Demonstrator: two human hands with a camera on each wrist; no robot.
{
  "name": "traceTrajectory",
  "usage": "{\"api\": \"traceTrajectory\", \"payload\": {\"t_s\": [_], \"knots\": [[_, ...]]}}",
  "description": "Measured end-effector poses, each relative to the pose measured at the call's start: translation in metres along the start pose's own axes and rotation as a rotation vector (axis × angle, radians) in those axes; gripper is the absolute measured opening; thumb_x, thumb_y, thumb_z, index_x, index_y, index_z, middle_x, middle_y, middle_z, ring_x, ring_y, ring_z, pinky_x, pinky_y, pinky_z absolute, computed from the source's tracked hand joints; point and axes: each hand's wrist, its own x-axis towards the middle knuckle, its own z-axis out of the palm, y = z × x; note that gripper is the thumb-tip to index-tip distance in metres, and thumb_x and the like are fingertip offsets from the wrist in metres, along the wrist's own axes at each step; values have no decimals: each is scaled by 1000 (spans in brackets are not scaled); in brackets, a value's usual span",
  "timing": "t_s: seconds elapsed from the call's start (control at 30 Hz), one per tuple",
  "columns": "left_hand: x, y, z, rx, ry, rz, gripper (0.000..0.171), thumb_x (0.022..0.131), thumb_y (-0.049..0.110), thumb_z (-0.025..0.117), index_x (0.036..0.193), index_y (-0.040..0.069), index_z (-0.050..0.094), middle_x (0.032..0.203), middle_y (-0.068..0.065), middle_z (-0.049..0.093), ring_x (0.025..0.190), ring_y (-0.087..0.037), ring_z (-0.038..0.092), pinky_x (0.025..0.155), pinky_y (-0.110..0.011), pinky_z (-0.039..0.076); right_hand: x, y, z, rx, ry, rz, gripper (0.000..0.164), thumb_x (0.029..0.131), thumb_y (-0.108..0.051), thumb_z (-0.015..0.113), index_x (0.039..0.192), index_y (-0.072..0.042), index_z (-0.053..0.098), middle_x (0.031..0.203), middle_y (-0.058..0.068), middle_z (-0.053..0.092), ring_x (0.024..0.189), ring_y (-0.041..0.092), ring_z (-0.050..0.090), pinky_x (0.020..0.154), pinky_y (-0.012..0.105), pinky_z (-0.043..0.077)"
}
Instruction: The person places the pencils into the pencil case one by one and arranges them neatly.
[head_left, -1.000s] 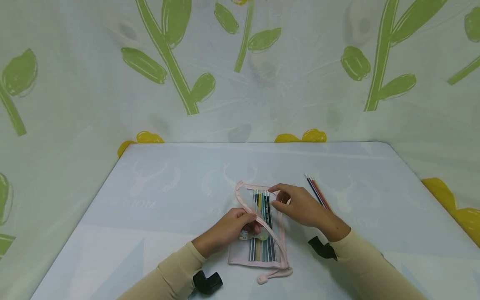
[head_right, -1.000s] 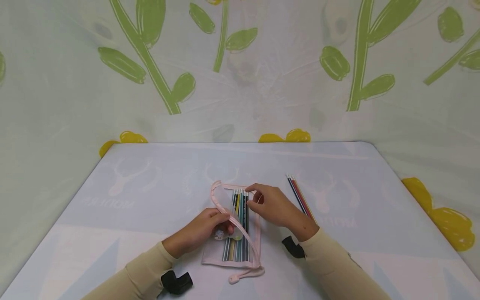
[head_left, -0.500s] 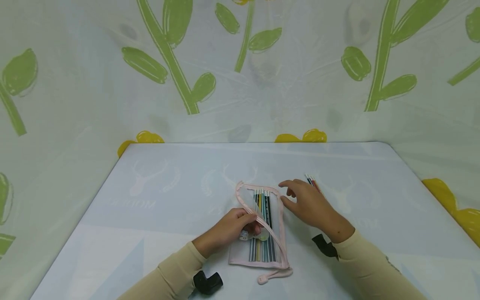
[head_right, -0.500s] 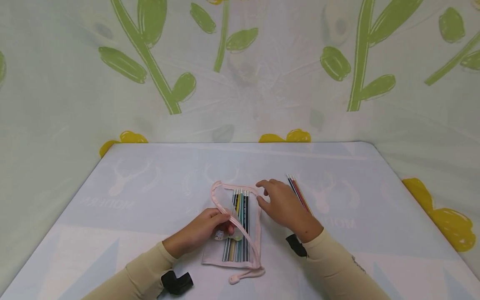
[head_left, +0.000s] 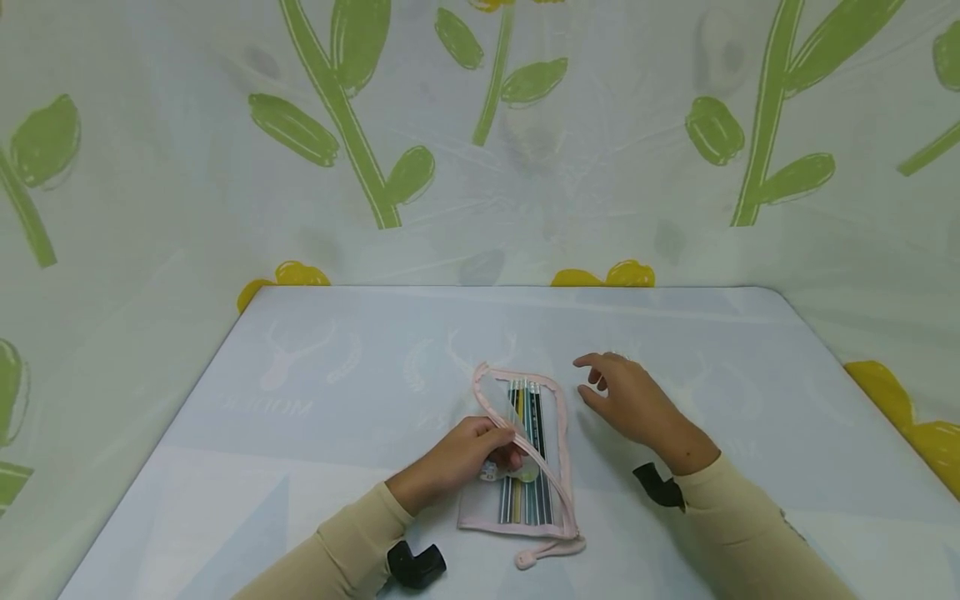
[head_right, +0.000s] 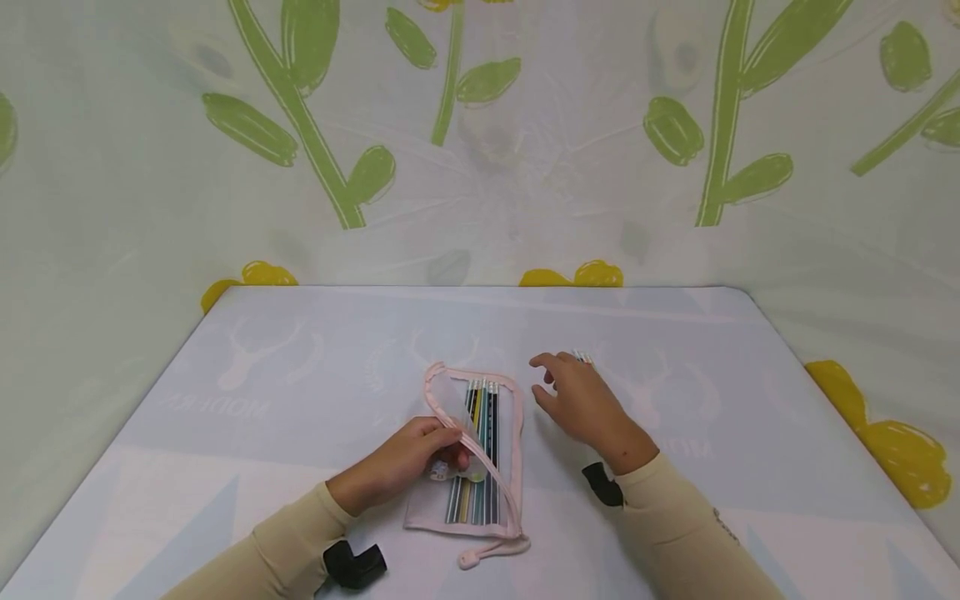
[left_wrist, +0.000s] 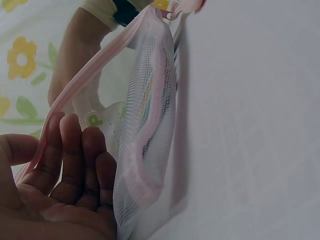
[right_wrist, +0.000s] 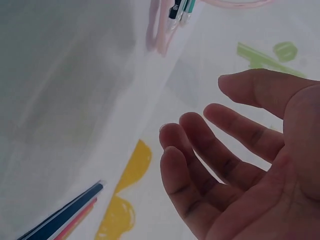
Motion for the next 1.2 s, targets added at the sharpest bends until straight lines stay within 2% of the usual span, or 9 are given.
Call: {"api": "traceTrajectory", "payload": {"t_s": [0.2, 0.5, 0.8, 1.2], "knots": [[1, -1, 1, -6, 7, -11, 37, 104, 17, 44, 93, -9, 68, 78, 3, 65, 79, -8, 62, 78, -24, 49, 4, 9, -1, -7, 0, 34, 37, 90, -8, 70, 126, -2, 63, 96, 12, 67, 88, 26, 65, 77, 43, 56], [2, -2, -1, -2, -3, 2, 38, 104, 18, 44, 94, -10, 68, 79, 3, 66, 79, -7, 63, 78, -24, 50, 6, 23, -4, 2, -4, 36, 38, 90, -7, 69, 127, 0, 62, 97, 15, 67, 87, 27, 65, 76, 44, 56], [2, -2, 0, -2, 0, -15, 38, 104, 18, 43, 93, -8, 69, 77, 4, 65, 80, -8, 62, 79, -24, 50, 9, 33, -8, 13, -25, 88, 38, 92, -6, 67, 128, 1, 61, 99, 17, 66, 89, 28, 63, 78, 45, 55], [1, -2, -1, 2, 1, -4, 38, 104, 17, 44, 92, -9, 68, 78, 2, 66, 79, -8, 62, 79, -24, 50, 9, 41, -10, 8, -20, 96, 37, 91, -5, 67, 127, 4, 61, 99, 20, 66, 87, 27, 61, 70, 39, 54]]}}
